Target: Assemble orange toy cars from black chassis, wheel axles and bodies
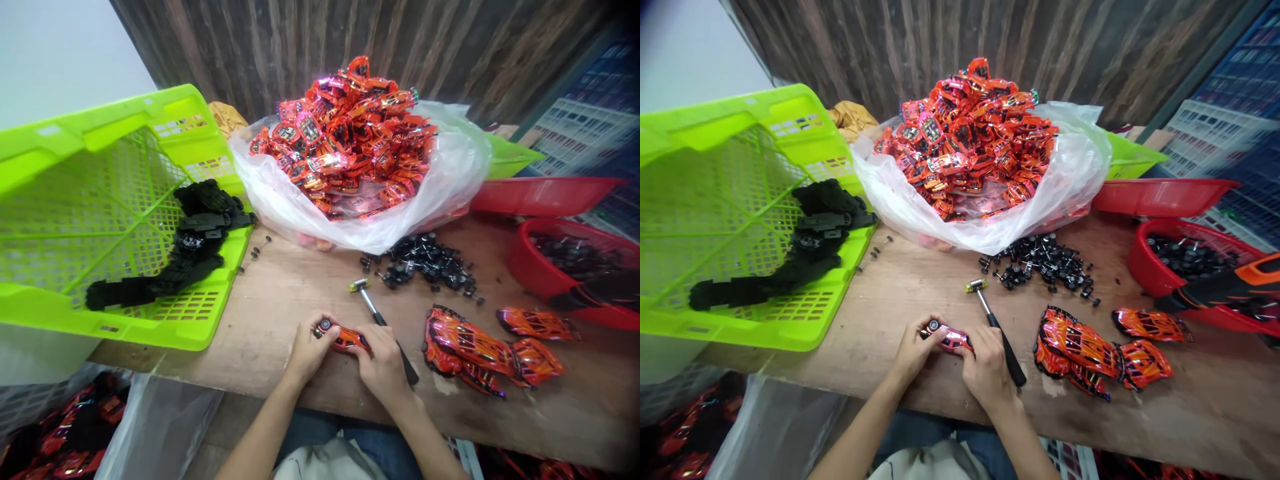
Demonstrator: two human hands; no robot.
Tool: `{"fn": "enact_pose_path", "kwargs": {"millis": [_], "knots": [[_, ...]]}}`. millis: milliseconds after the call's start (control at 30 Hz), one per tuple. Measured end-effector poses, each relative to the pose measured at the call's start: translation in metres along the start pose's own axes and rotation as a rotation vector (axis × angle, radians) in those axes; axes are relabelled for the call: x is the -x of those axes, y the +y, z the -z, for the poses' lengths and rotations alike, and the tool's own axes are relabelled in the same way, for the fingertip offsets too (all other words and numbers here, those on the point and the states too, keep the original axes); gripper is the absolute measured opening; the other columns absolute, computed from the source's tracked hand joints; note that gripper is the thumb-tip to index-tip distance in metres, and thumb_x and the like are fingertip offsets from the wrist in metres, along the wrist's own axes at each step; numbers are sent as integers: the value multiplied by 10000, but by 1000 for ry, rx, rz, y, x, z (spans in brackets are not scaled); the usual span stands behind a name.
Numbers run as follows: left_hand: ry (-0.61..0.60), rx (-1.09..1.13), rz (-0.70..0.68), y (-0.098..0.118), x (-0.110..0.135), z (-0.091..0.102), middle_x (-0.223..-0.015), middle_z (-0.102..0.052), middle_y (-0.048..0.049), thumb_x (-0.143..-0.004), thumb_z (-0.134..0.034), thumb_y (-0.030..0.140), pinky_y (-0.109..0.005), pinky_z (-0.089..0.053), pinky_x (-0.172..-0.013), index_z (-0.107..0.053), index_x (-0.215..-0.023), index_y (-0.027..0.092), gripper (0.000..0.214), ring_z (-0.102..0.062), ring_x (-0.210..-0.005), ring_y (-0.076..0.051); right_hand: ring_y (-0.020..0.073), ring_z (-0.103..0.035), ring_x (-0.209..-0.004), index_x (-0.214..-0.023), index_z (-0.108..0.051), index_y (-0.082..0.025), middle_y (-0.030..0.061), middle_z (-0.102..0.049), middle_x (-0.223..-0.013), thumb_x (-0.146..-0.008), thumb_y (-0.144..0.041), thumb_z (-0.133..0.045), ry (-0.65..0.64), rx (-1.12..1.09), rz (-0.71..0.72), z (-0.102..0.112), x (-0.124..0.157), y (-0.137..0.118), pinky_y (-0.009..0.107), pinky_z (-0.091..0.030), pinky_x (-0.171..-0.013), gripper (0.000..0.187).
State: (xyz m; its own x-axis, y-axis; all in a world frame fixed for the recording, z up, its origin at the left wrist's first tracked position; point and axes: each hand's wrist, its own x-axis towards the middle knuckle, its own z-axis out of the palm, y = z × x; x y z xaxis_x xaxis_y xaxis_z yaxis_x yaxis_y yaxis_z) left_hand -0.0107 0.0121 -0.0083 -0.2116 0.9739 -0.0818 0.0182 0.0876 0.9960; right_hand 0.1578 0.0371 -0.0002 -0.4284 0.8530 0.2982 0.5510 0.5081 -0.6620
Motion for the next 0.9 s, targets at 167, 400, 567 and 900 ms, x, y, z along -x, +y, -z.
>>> {"fn": "enact_pose_path", "kwargs": {"millis": [167, 400, 567, 900], "knots": [[-183, -71, -179, 18, 10, 27, -1288, -510, -91, -584, -813, 281, -342, -413, -956, -458, -1271, 243, 774, -492, -1168, -253, 238, -640, -773, -891, -647, -151, 104, -698, -857, -819, -426, -500, -272, -454, -452, 3, -19, 11, 347, -484, -700, 320], [-120, -469, -331, 10, -8, 22, -830, -649, -39, -816, -577, 182, -308, -455, -787, -643, -880, 192, 93, -590, -830, -177, 212, -607, -954, -1009, -598, -208, 70, -653, -1002, -874, -360, -420, -118, -143, -261, 4, -17, 5, 331, -451, -835, 271], [-214, -411, -333, 8, -10, 21, -880, -658, -46, -847, -551, 209, -297, -461, -798, -646, -906, 184, 115, -602, -856, -170, 271, -505, -1123, -1169, -519, -230, 90, -574, -1182, -735, -252, -636, -200, 114, -13, 9, 1, -12, 413, -411, -913, 450], [-208, -362, -330, 10, -11, 19, -990, -616, -62, -725, -663, 108, -327, -429, -894, -648, -958, 198, 250, -566, -991, -209, 254, -522, -1168, -1176, -548, -202, 108, -613, -1212, -900, -302, -494, -57, 183, 134, 8, -5, -1, 416, -358, -926, 299]]}}
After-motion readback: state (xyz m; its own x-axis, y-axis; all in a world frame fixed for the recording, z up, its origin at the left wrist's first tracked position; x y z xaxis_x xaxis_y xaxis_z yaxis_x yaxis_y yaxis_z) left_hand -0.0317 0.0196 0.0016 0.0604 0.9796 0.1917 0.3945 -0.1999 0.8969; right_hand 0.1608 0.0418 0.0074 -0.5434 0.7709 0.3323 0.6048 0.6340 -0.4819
